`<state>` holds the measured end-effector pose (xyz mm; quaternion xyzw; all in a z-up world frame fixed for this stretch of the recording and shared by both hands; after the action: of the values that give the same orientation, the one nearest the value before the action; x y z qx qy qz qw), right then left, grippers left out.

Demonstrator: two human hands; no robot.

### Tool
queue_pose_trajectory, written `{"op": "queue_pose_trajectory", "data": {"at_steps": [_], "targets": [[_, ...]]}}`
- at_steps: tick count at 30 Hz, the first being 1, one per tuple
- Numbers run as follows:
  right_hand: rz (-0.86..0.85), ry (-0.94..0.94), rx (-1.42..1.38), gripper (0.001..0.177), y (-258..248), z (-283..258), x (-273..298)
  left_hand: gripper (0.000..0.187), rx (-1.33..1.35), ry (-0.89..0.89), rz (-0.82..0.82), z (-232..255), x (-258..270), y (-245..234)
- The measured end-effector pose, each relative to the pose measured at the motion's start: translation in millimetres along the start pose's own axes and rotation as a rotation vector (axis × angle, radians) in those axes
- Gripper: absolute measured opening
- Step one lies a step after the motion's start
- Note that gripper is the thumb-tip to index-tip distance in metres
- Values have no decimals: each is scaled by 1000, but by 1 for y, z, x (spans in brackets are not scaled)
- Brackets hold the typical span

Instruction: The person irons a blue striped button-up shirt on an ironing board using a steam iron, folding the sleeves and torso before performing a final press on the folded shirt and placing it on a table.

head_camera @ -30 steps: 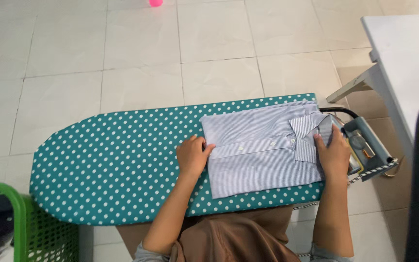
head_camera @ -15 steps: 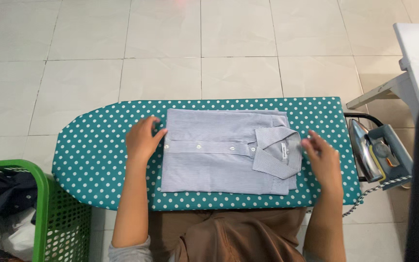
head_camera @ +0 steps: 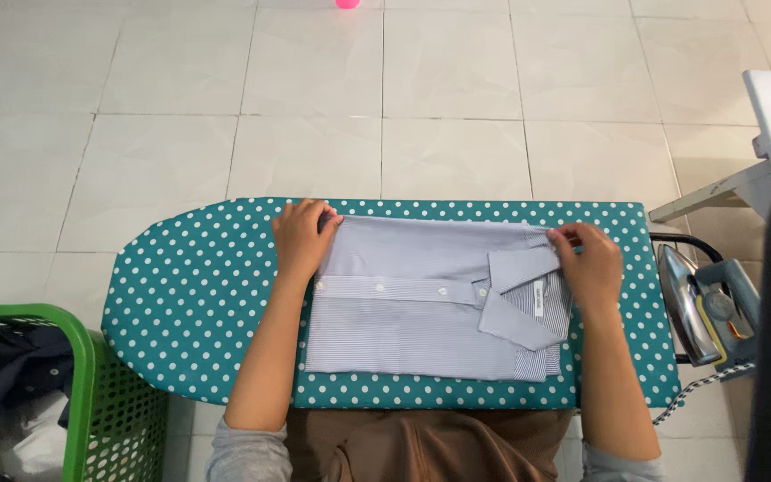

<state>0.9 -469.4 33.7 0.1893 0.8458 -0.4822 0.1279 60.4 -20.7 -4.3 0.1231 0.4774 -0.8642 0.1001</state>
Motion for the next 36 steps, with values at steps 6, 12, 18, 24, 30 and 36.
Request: {"op": "queue_pose_trajectory", "data": {"at_steps": [6,12,18,24,30,36], "targets": [[-99,94,-28,24,10,16,-17,17,-12,-29,16,-7,-3,0],[-177,62,17,28,24,-6,-26,18,-73,-56,8,-13,-7,3],[-128,51,119,25,25,-23,-36,24,-159,-103,80,-6,-7,4],[-38,-167,128,48,5,-63,41,40,-183,157,126,26,69,-3],[-168,-303,192,57,11,-70,94,70,-252,93,-161,23,99,7],[-96,-266,-157,45,-33,-49,91,71,-325,125,-157,36,92,3]]}}
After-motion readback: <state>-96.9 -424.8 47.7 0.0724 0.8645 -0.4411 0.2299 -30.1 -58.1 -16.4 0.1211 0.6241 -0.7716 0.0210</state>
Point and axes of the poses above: each hand's wrist, its own x-axis away from the middle knuckle, its own y-axis out of the palm, z = x × y, the point moved 3 cm from there along -x, towards the middle knuckle, and after that the axes turned 4 degrees about z, right-handed, at the moved point
